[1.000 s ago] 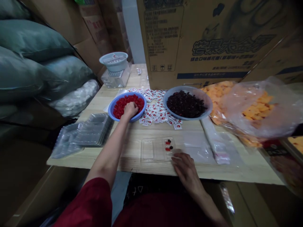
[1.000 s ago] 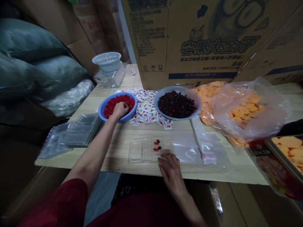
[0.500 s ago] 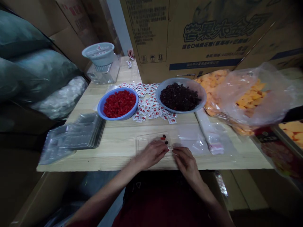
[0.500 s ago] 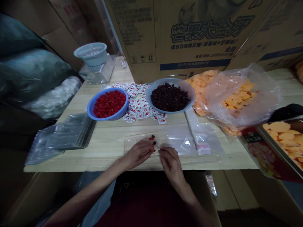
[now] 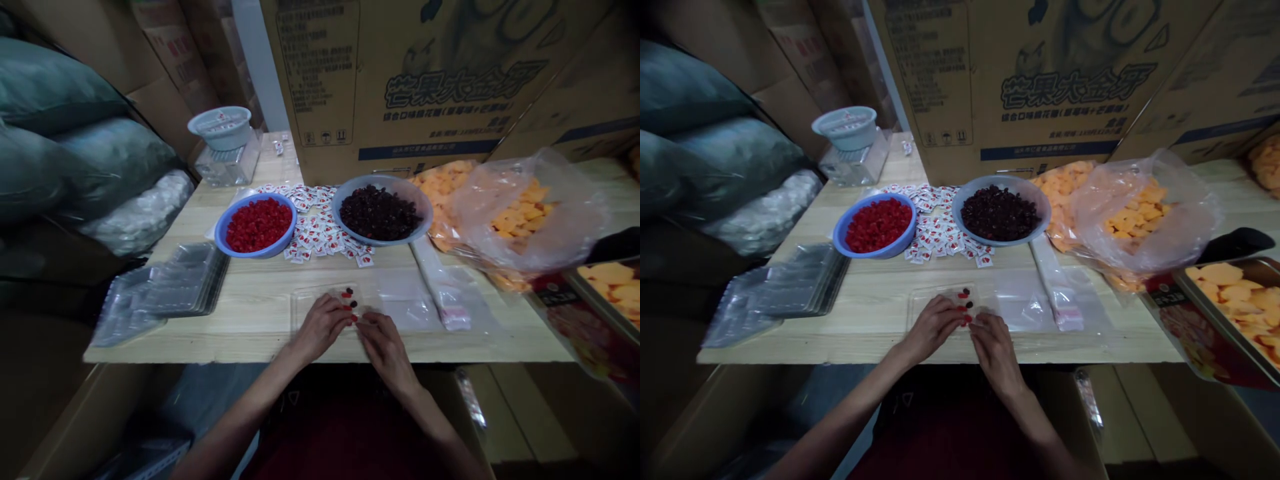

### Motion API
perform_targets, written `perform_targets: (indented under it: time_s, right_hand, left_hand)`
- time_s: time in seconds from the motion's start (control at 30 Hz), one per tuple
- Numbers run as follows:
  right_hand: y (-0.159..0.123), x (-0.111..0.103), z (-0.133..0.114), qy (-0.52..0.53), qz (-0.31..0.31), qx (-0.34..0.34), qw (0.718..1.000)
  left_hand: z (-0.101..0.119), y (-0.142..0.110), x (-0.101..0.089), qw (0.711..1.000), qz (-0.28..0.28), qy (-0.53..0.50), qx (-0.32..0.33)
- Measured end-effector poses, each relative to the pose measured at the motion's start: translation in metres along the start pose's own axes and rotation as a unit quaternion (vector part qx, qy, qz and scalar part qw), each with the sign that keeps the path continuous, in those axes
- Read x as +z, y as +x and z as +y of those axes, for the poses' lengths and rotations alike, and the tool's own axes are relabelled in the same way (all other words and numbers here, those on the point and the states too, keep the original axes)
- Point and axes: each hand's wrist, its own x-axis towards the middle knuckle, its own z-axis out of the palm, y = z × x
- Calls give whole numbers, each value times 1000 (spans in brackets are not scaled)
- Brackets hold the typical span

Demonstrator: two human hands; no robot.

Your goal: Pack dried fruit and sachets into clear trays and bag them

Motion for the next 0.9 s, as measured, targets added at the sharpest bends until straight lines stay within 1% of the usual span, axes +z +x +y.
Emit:
perform_targets:
  time_s: [0.07,0.13,0.17,0.2,0.23,0.3,0.33,0.4,0.47,0.57,0.6,0.63,0.73,0.77,0.83,0.9]
  right_hand:
    - [13,-11,7,4,31,9,999]
    - [38,-22,19,-9,62,1,998]
    - [54,-25,26,-24,70,-7,997]
    - [72,-25,34,-44,70,-12,997]
    - [89,-23,42,-71,59,-12,996]
    - [120,-13,58,-134,28,1,991]
    - [133,-6,65,-160,17,10,987]
    - [151,7,77,-190,11,26,981]
    - [160,13,85,-189,17,30,981]
    - [161,7,88,-174,14,22,984]
    - [159,2,86,-163,13,19,986]
    - [155,-4,83,-143,16,19,989]
    - [135,-19,67,-23,33,41,998]
    - [126,-22,59,24,31,55,998]
    - [108,-20,42,94,11,79,992]
    - [91,-12,25,126,-19,88,988]
  left_hand:
    - [-14,13,-19,998,43,16,-40]
    - [-38,34,-38,990,82,63,-99]
    - [-51,46,-45,984,88,90,-123]
    - [-65,59,-49,981,81,111,-137]
    - [-78,72,-50,979,69,125,-143]
    - [-99,93,-45,980,49,132,-142]
    - [-106,101,-40,980,46,130,-141]
    - [-114,110,-32,980,48,127,-145]
    - [-113,108,-31,980,56,119,-150]
    - [-99,89,-41,981,61,96,-155]
    - [-92,79,-46,983,47,76,-159]
    - [-85,70,-50,985,22,47,-163]
    - [-63,44,-53,981,-75,-48,-174]
    - [-57,39,-51,978,-93,-63,-177]
    - [-49,32,-45,977,-97,-59,-180]
    - [-44,30,-37,979,-79,-47,-183]
